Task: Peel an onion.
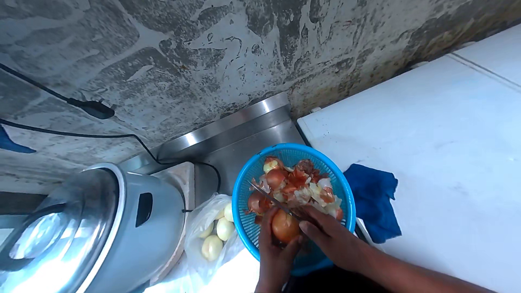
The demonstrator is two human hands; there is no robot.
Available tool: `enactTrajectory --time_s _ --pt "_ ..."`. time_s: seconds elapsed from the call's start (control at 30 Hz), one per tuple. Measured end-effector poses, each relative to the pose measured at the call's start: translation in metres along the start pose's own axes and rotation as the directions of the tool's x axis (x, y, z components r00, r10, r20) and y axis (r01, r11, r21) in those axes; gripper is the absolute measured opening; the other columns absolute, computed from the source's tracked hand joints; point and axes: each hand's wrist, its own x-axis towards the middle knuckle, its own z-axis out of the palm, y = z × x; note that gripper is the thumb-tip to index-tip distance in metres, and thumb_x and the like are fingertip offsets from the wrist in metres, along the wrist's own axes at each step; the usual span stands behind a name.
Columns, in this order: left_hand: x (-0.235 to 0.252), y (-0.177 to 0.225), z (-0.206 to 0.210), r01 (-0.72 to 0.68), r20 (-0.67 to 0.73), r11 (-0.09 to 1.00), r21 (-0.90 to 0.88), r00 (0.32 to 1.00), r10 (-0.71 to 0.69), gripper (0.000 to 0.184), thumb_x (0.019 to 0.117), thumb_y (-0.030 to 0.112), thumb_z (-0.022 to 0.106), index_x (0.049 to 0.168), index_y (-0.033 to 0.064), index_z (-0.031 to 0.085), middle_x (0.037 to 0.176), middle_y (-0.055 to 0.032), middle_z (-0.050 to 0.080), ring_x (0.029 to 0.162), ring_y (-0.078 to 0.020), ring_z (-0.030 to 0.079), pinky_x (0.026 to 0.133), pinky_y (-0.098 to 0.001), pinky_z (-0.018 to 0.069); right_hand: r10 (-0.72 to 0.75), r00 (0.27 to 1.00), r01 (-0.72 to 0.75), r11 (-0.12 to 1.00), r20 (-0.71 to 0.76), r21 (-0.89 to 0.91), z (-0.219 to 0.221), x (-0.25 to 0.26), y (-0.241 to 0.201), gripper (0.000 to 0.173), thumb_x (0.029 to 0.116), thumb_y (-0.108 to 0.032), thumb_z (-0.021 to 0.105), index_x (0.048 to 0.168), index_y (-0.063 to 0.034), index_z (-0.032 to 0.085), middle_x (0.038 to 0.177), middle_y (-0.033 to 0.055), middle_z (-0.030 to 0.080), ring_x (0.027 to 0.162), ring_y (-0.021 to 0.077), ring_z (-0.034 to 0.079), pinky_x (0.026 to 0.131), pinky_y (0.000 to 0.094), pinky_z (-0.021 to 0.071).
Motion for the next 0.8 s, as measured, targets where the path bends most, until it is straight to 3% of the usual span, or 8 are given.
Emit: enactTrajectory --time_s 0.07,0.3,0.53,0.73,0.8 --pt "0.000 0.001 -0.001 0.001 -0.037 1.000 -0.015 0.999 -0.002 0.084 0.0757 0.023 0.089 0.142 -0.0050 0.047 0.136 -0.0171 0.058 0.115 -0.0207 0.066 0.095 -0.0358 0.0603 -0.013 1.000 0.013 1.000 0.010 -0.002 0.000 0.003 -0.002 0.050 0.1062 -0.048 0.042 0.140 -0.0128 0.054 0.107 0.0058 0.067 0.094 0.0146 0.066 0.086 0.0375 0.0563" --pt "0.000 -0.010 -0.012 0.145 -0.038 0.883 -0.447 0.983 -0.181 0.083 0.0757 0.034 0.089 0.138 -0.0031 0.048 0.113 -0.0143 0.070 0.096 -0.0198 0.072 0.085 -0.0396 0.0615 -0.165 0.986 0.164 0.962 0.016 -0.217 0.005 0.006 -0.004 0.056 0.1063 -0.050 0.041 0.139 -0.0064 0.052 0.101 0.0120 0.067 0.090 0.0236 0.068 0.082 0.0468 0.0578" --pt "-0.002 -0.009 -0.007 0.204 0.031 0.773 -0.601 0.972 -0.232 0.078 0.0757 0.031 0.090 0.136 -0.0005 0.052 0.114 -0.0144 0.070 0.097 -0.0202 0.072 0.086 -0.0400 0.0608 -0.181 0.982 0.190 0.950 0.058 -0.249 -0.002 -0.001 -0.007 0.063 0.1064 -0.050 0.038 0.148 -0.0039 0.046 0.110 0.0165 0.069 0.097 0.0281 0.069 0.085 0.0522 0.0571" --pt "-0.002 -0.012 -0.007 0.200 0.107 0.731 -0.652 0.979 -0.173 0.064 0.0842 0.031 0.083 0.136 0.0049 0.057 0.118 -0.0121 0.071 0.102 -0.0183 0.071 0.090 -0.0389 0.0593 -0.186 0.979 0.198 0.965 0.083 -0.172 -0.007 -0.008 -0.008 0.061 0.1067 -0.049 0.041 0.148 -0.0057 0.047 0.105 0.0141 0.069 0.091 0.0226 0.069 0.082 0.0469 0.0577" --pt "-0.002 -0.012 -0.007 0.208 0.079 0.709 -0.674 0.974 -0.211 0.064 0.0827 0.036 0.084 0.133 0.0058 0.059 0.116 -0.0121 0.071 0.103 -0.0199 0.071 0.091 -0.0407 0.0590 -0.185 0.978 0.200 0.965 0.102 -0.172 -0.008 -0.010 -0.009 0.063 0.1064 -0.049 0.041 0.151 -0.0056 0.044 0.107 0.0152 0.070 0.092 0.0237 0.070 0.083 0.0482 0.0575"
